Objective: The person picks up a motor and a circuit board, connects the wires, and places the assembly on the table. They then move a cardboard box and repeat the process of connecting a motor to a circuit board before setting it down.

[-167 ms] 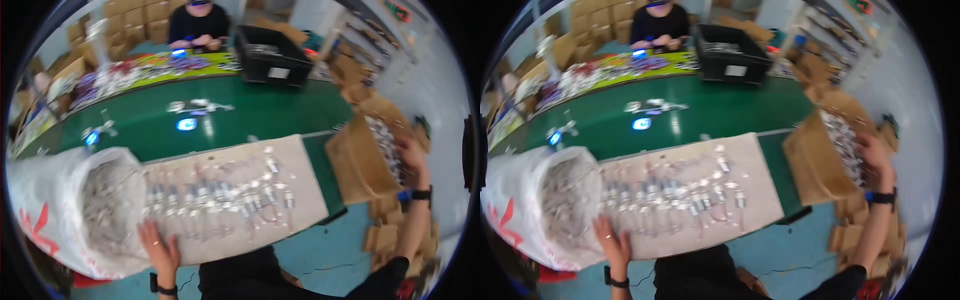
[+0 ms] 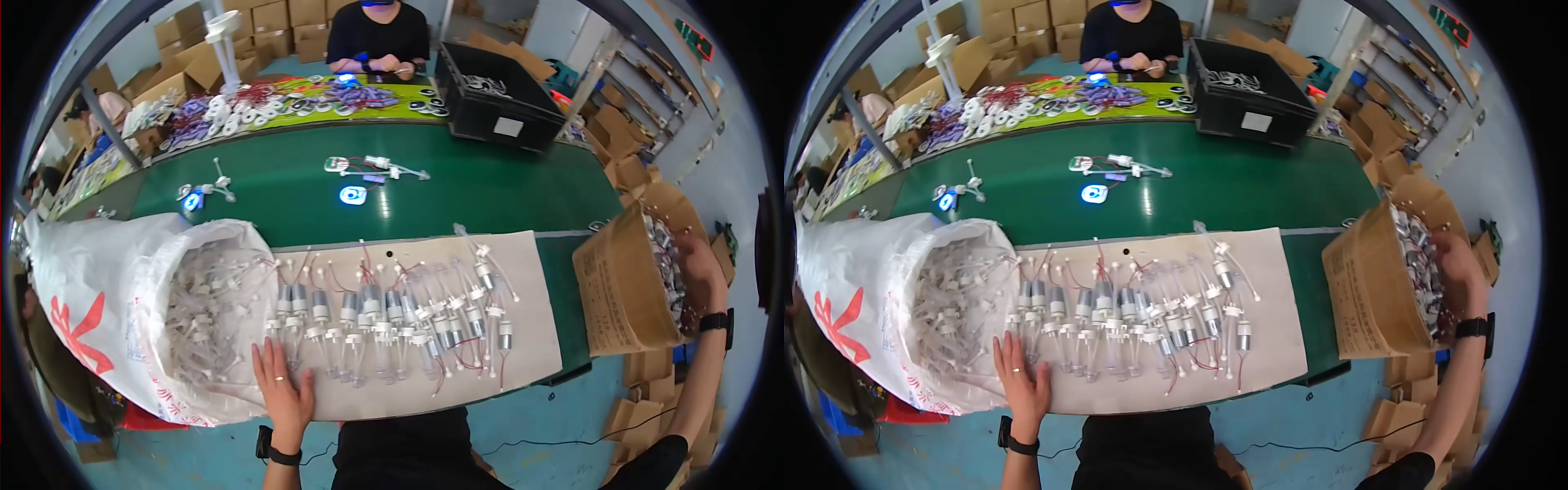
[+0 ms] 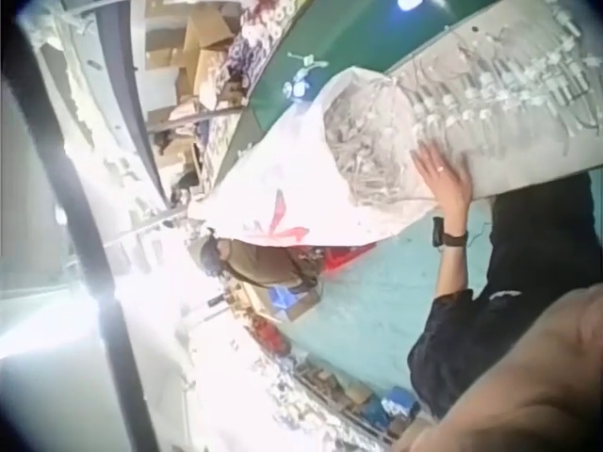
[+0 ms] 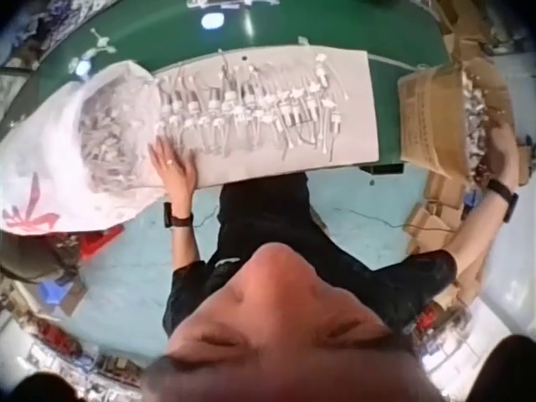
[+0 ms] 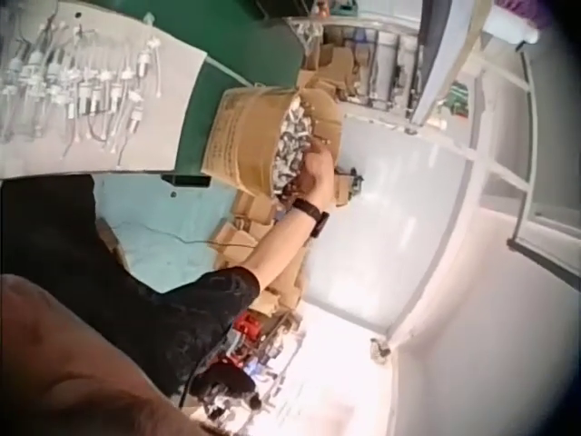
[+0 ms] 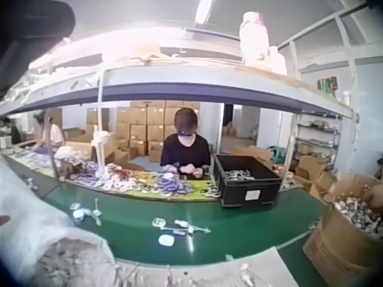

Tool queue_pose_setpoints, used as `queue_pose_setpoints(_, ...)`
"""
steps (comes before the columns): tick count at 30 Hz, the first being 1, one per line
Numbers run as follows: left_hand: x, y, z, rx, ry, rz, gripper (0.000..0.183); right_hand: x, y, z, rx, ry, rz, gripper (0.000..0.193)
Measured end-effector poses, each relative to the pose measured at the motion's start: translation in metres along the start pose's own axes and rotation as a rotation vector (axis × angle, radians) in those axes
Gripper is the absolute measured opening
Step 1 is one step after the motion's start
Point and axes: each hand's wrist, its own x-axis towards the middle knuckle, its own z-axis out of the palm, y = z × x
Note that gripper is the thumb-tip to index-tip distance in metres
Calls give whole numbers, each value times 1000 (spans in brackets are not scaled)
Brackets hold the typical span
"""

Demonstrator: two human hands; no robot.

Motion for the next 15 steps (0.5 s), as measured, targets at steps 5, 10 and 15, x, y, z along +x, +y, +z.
queue_pose_setpoints(5, -2, 0, 4, 14, 6, -12, 69, 59, 46, 23, -179, 64, -338, 25)
queue_pose_setpoints(10, -1, 4, 1, 20, 3, -25, 68, 70, 59, 40, -181, 225, -489, 19)
queue_pose_setpoints(15, 3, 2, 6, 14, 27, -46, 68, 113, 132, 39, -140, 298, -404, 55)
